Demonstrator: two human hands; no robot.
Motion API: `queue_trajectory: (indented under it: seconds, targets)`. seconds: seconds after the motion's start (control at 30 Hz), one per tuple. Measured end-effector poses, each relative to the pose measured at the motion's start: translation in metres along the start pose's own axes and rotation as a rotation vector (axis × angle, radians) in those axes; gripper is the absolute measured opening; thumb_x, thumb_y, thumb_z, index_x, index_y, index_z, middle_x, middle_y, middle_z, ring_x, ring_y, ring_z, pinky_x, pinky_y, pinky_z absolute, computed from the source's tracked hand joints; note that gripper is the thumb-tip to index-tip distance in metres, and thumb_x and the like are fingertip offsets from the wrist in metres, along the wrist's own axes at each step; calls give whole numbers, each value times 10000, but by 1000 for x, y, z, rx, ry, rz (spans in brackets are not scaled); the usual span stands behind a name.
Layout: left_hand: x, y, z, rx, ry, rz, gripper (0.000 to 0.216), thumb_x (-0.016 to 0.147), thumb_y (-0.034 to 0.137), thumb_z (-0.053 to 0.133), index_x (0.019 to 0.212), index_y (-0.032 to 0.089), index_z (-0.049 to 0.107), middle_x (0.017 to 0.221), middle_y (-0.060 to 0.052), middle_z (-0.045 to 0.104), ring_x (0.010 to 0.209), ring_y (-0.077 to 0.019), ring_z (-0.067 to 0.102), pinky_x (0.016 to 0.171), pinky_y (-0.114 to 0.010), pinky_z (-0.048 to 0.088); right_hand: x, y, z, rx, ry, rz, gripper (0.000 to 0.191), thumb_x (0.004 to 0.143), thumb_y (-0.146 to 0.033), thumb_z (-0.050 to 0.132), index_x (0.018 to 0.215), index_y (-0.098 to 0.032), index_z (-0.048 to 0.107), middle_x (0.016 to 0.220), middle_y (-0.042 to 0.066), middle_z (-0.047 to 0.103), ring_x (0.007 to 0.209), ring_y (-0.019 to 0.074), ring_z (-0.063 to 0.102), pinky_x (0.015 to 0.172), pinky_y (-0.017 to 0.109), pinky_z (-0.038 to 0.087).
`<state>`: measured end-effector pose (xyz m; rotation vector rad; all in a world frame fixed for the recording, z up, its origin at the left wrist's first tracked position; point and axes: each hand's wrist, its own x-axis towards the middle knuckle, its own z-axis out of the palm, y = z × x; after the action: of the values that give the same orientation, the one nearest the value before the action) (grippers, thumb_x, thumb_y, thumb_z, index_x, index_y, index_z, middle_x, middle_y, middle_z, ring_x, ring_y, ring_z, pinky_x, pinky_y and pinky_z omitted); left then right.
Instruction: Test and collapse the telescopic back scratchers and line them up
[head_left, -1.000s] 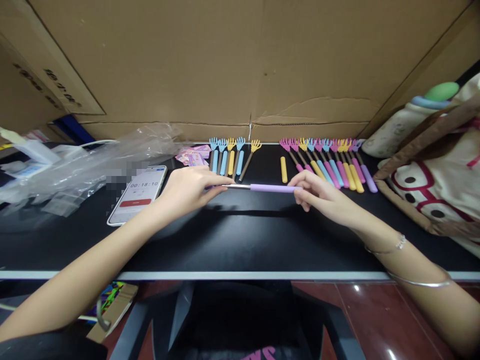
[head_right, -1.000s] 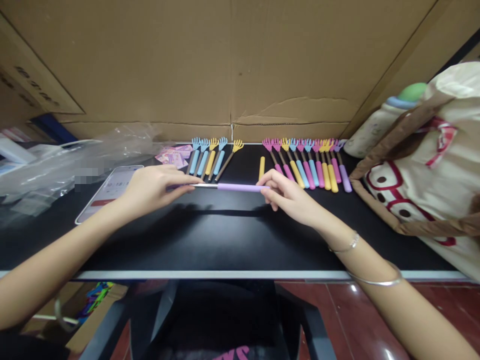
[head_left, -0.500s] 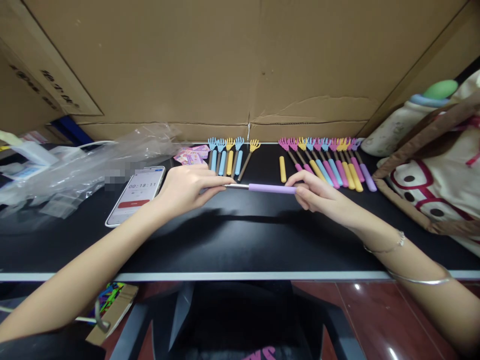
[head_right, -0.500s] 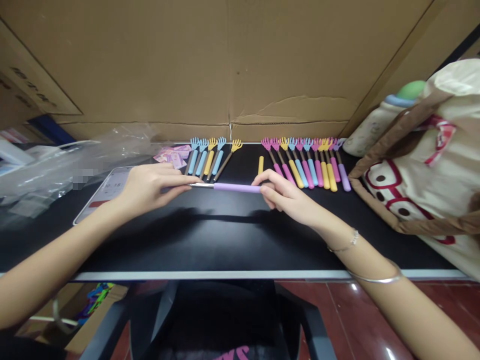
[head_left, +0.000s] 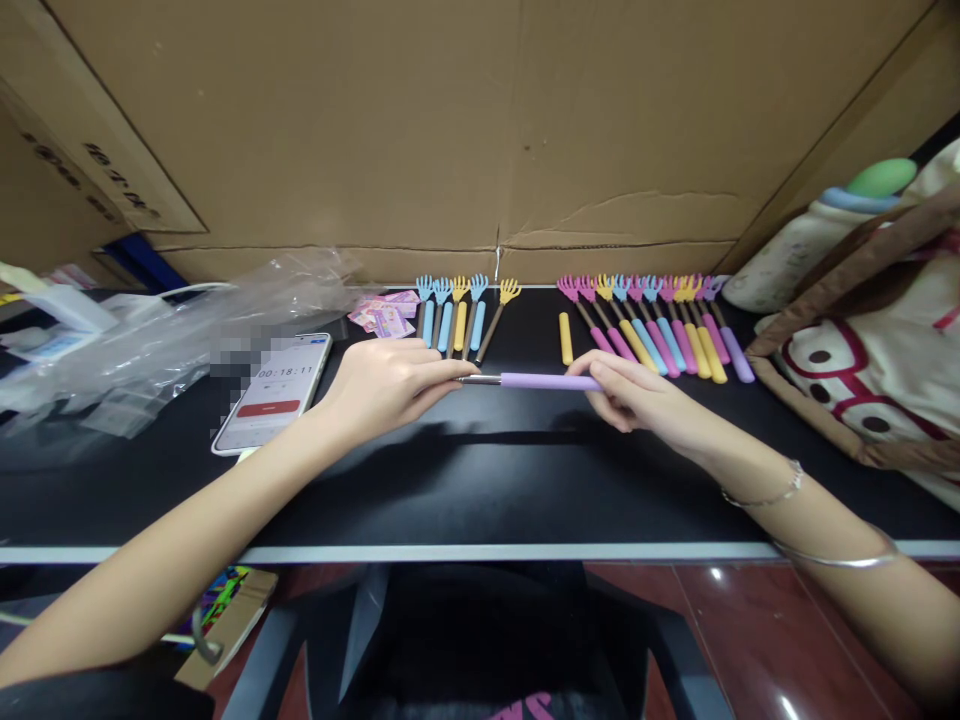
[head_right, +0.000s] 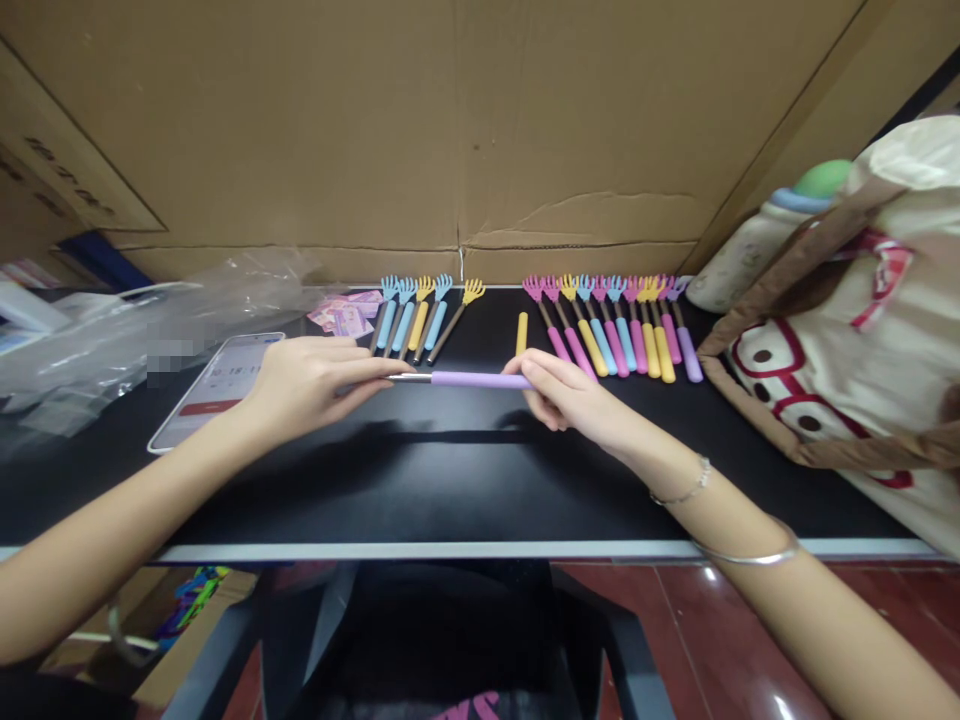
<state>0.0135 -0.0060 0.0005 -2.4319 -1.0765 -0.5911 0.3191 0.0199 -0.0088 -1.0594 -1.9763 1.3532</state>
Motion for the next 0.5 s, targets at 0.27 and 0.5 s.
queue_trajectory:
  seconds: [0.27,0.5]
  targets:
    - [-2,-3,-1,-38,-80,-124,297,957,400,457,1085,318,712,844,-7,740,733,-160,656,545,-239,318,1,-1,-2,-132,83,-112,365,888,-542,534,1025,-205,520,612,-40,523,527,105,477,509,249,395]
    - [-3,-7,-2,-53,-184,-170,293,929,448,503,1127,324,680,965,9,744,833,-166,681,601,-234,375,1,-2,-9,-294,215,-203,317,908,-505,516,971,-201,581,741,19,579,689,148,560,653,285,432]
